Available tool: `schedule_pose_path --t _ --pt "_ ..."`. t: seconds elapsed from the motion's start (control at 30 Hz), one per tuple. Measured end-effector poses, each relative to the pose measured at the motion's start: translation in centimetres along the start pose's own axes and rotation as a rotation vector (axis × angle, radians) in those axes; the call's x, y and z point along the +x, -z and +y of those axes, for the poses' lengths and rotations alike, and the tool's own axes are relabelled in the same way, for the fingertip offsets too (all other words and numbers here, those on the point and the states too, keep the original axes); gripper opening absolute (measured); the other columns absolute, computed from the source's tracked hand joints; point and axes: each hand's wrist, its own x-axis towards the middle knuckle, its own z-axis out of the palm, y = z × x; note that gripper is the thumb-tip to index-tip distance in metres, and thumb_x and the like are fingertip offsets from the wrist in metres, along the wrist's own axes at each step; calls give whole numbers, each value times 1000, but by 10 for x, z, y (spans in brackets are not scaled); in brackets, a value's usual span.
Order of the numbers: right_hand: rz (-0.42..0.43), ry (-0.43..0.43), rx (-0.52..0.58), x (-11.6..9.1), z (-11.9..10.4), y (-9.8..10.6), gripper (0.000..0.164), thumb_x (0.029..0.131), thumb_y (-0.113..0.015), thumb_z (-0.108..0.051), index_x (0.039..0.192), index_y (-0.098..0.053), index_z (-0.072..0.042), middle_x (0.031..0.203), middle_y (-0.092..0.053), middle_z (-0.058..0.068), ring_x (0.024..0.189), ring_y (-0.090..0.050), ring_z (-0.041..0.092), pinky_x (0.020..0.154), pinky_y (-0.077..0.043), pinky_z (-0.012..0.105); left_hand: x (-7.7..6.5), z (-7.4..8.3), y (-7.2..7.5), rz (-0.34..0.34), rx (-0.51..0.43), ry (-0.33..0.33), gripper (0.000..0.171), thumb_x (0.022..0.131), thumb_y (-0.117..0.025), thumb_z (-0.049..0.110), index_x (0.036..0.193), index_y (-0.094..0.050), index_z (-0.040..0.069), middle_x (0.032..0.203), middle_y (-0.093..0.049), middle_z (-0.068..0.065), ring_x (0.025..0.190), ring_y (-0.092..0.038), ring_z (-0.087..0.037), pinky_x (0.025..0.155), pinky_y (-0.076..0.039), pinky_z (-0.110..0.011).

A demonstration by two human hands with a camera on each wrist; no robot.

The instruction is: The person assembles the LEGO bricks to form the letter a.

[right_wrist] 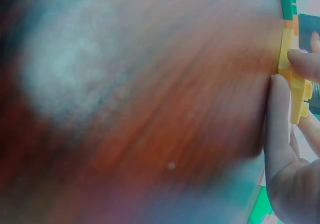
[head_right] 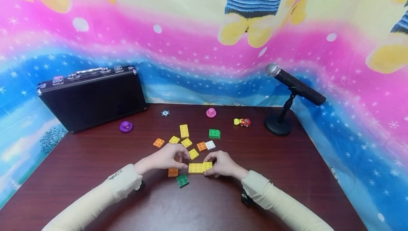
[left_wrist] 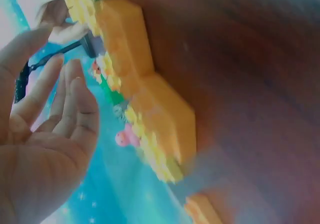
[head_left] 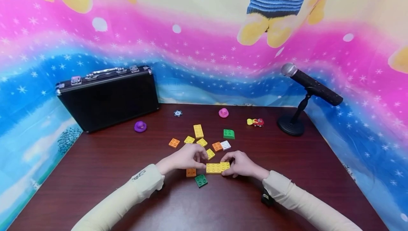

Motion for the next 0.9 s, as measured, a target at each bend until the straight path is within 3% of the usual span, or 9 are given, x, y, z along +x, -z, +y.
schedule_pose_path --t 0.23,0.4,0.67,0.9 --pt "-1 -18 12 -2 -1 -2 32 66 -80 -18 94 -66 -13 90 -56 4 50 -56 15 48 -51 32 -25 -10 5 -25 89 7 30 67 -78 28 91 -67 14 84 -62 3 64 -50 -8 56 -43 -19" --pt "-1 -28 6 -2 0 -1 32 66 -80 -18 95 -65 -13 91 -56 4 51 -55 16 48 -51 32 -37 -13 4 -9 44 53 33 64 -80 27 90 -65 14 81 -60 3 64 -52 -10 55 -45 -20" --pt "0 -29 -3 -2 1 1 32 66 -80 -19 95 -66 -14 91 -56 5 51 -55 16 48 -51 32 -43 -12 0 12 -80 81 32 63 -81 14 87 -61 8 80 -56 -3 57 -60 -5 55 -49 -20" --pt "5 -34 -2 -1 2 0 33 66 -81 -19 95 -66 -14 91 -56 5 51 -55 16 48 -51 32 -41 -14 1 55 -53 92 33 62 -82 14 85 -60 8 80 -55 -4 57 -59 -4 54 -49 -20"
